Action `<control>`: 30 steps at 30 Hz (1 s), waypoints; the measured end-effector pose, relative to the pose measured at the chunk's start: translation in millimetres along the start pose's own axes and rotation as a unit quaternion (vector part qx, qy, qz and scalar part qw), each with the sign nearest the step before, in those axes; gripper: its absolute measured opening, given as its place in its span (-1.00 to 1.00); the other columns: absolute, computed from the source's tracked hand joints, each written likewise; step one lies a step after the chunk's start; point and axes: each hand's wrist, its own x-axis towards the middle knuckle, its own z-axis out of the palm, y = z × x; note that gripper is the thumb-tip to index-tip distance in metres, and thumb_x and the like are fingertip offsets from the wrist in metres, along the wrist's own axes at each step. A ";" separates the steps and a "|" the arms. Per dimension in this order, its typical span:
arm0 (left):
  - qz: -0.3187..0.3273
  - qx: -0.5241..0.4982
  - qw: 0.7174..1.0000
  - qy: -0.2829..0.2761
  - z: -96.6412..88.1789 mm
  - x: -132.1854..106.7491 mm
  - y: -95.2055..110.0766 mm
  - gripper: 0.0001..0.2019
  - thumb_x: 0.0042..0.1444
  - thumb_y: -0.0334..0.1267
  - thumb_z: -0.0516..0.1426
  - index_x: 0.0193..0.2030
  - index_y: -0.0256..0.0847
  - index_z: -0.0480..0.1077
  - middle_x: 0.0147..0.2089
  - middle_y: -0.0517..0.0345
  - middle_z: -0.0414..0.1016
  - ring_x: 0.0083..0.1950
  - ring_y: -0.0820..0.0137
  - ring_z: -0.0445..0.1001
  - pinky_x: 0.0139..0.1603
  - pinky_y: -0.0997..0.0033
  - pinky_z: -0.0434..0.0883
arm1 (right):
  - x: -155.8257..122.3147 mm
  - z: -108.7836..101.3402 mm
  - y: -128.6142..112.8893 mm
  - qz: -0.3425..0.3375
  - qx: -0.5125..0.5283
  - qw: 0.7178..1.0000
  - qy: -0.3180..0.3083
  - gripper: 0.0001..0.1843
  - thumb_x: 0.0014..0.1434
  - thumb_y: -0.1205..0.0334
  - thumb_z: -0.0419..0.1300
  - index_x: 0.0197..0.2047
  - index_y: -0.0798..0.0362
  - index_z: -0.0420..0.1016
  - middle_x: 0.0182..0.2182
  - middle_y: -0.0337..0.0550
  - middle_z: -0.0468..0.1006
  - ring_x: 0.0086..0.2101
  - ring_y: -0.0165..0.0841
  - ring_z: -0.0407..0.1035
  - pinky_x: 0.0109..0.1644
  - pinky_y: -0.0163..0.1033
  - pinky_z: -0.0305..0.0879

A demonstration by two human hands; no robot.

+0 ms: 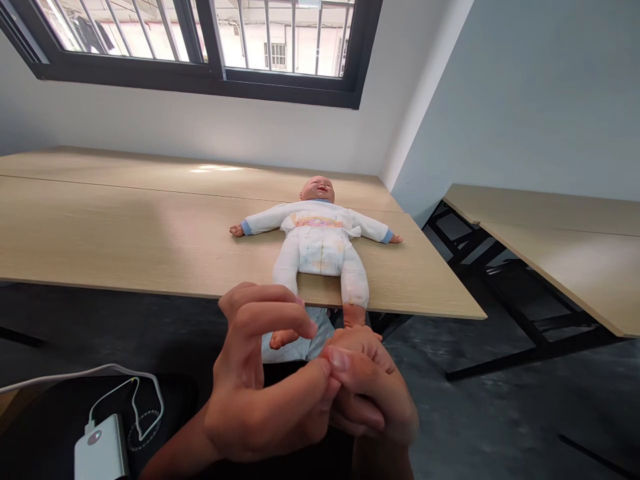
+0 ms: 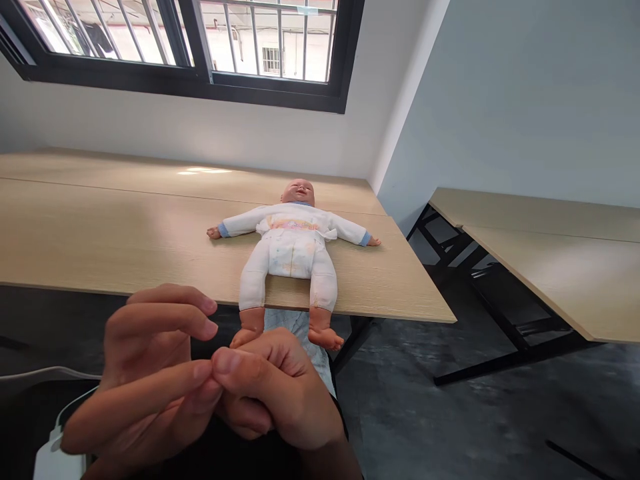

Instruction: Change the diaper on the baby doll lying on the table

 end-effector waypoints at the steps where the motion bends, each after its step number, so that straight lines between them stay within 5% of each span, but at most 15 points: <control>1: 0.032 0.034 0.999 -0.007 0.4 -0.1 0.6 -0.84 0.07 -0.41 0.23 -0.43 -0.06 0.37 -0.15 0.23 0.41 -0.08 0.30 0.34 -0.08 0.16 0.28 | -0.7 0.1 0.5 -0.002 -0.003 1.000 0.001 -0.40 0.46 0.30 -0.15 -0.67 0.11 0.02 -0.79 -0.36 0.01 -0.76 -0.66 -0.11 -0.65 -0.51 -0.17; 3: 0.104 0.117 0.988 -0.017 1.4 0.8 2.1 -0.83 0.12 -0.42 0.14 -0.45 -0.12 0.30 -0.15 0.16 0.35 -0.08 0.28 0.33 -0.12 0.15 0.29 | -2.4 -0.1 2.5 -0.006 -0.006 1.000 0.002 -0.41 0.47 0.31 -0.17 -0.66 0.13 0.01 -0.78 -0.36 0.02 -0.75 -0.67 -0.10 -0.64 -0.52 -0.16; 7: 0.112 0.147 0.981 -0.054 1.2 8.1 -5.1 -0.82 0.12 -0.49 0.09 -0.42 -0.14 0.28 -0.15 0.14 0.31 -0.08 0.30 0.32 -0.10 0.16 0.29 | -2.7 -5.3 3.1 0.003 -0.004 1.000 0.021 -0.37 0.48 0.26 -0.16 -0.68 0.12 -0.02 -0.76 -0.33 0.02 -0.73 -0.65 -0.10 -0.64 -0.49 -0.18; 10: 0.137 0.155 0.974 -0.093 0.1 22.2 -28.6 -0.90 0.18 -0.40 0.13 -0.29 -0.10 0.39 -0.13 0.14 0.35 -0.06 0.30 0.35 -0.04 0.18 0.27 | 6.0 -20.4 -9.4 0.061 -0.087 0.987 0.118 -0.36 0.45 0.06 -0.02 -0.66 0.11 0.01 -0.74 -0.36 -0.01 -0.70 -0.63 -0.16 -0.64 -0.45 -0.27; 12: 0.113 0.175 0.972 -0.108 -0.1 34.8 -51.1 -0.94 0.20 -0.35 0.17 -0.23 -0.09 0.40 -0.16 0.16 0.39 -0.08 0.33 0.37 -0.01 0.22 0.26 | 16.0 -38.9 -24.0 0.092 -0.195 0.955 0.205 -0.36 0.36 -0.08 0.12 -0.63 0.11 0.05 -0.71 -0.38 -0.02 -0.67 -0.63 -0.19 -0.61 -0.43 -0.29; 16: -0.069 0.214 0.962 -0.153 -3.9 52.3 -103.2 -0.92 0.30 -0.24 0.11 -0.23 -0.14 0.38 -0.17 0.16 0.46 -0.04 0.33 0.39 0.11 0.23 0.26 | 31.6 -96.2 -49.7 0.069 -0.390 0.858 0.327 -0.34 0.19 -0.28 0.20 -0.58 0.09 0.12 -0.69 -0.39 0.00 -0.65 -0.60 -0.15 -0.59 -0.40 -0.23; 19: -0.183 0.204 0.943 -0.187 -12.3 48.3 -142.6 -0.82 0.28 -0.11 0.10 -0.16 -0.16 0.39 -0.13 0.10 0.48 0.00 0.26 0.41 0.14 0.18 0.29 | 27.8 -147.5 -51.2 0.057 -0.489 0.782 0.383 -0.46 0.15 -0.27 0.21 -0.45 0.08 0.31 -0.61 -0.32 0.21 -0.59 -0.51 0.08 -0.54 -0.38 0.02; 22: -0.259 0.170 0.928 -0.205 -20.1 34.3 -172.0 -0.74 0.19 -0.06 0.14 -0.10 -0.18 0.40 -0.04 0.02 0.47 0.08 0.18 0.40 0.22 0.11 0.28 | 16.3 -189.1 -41.0 0.056 -0.560 0.710 0.424 -0.56 0.11 -0.17 0.24 -0.27 0.09 0.43 -0.31 -0.11 0.51 -0.29 -0.34 0.39 -0.18 -0.25 0.33; 24: -0.317 0.145 0.916 -0.198 -21.2 25.2 -183.0 -0.69 0.13 -0.06 0.19 -0.08 -0.19 0.40 0.01 -0.01 0.45 0.10 0.16 0.40 0.19 0.12 0.33 | 10.9 -206.8 -33.4 0.061 -0.565 0.696 0.439 -0.51 0.09 -0.15 0.25 -0.12 0.10 0.44 -0.12 -0.01 0.54 -0.11 -0.22 0.43 0.01 -0.13 0.35; 26: -0.391 0.098 0.898 -0.173 -18.6 19.4 -188.3 -0.64 0.06 -0.05 0.26 -0.06 -0.19 0.40 0.06 -0.04 0.42 0.09 0.16 0.41 0.07 0.20 0.41 | 9.7 -217.2 -27.6 0.060 -0.535 0.713 0.449 -0.47 0.08 -0.15 0.27 -0.05 0.10 0.42 -0.02 0.05 0.53 -0.02 -0.17 0.43 0.10 -0.08 0.34; 30: -0.563 -0.118 0.818 -0.023 -9.9 23.4 -192.7 -0.63 0.02 -0.21 0.35 -0.06 -0.19 0.39 -0.05 0.05 0.50 -0.04 0.32 0.49 -0.07 0.45 0.46 | 16.6 -227.2 -25.6 0.064 -0.446 0.758 0.472 -0.48 0.05 -0.12 0.30 -0.08 0.11 0.46 0.01 0.04 0.54 0.03 -0.15 0.42 0.15 -0.11 0.35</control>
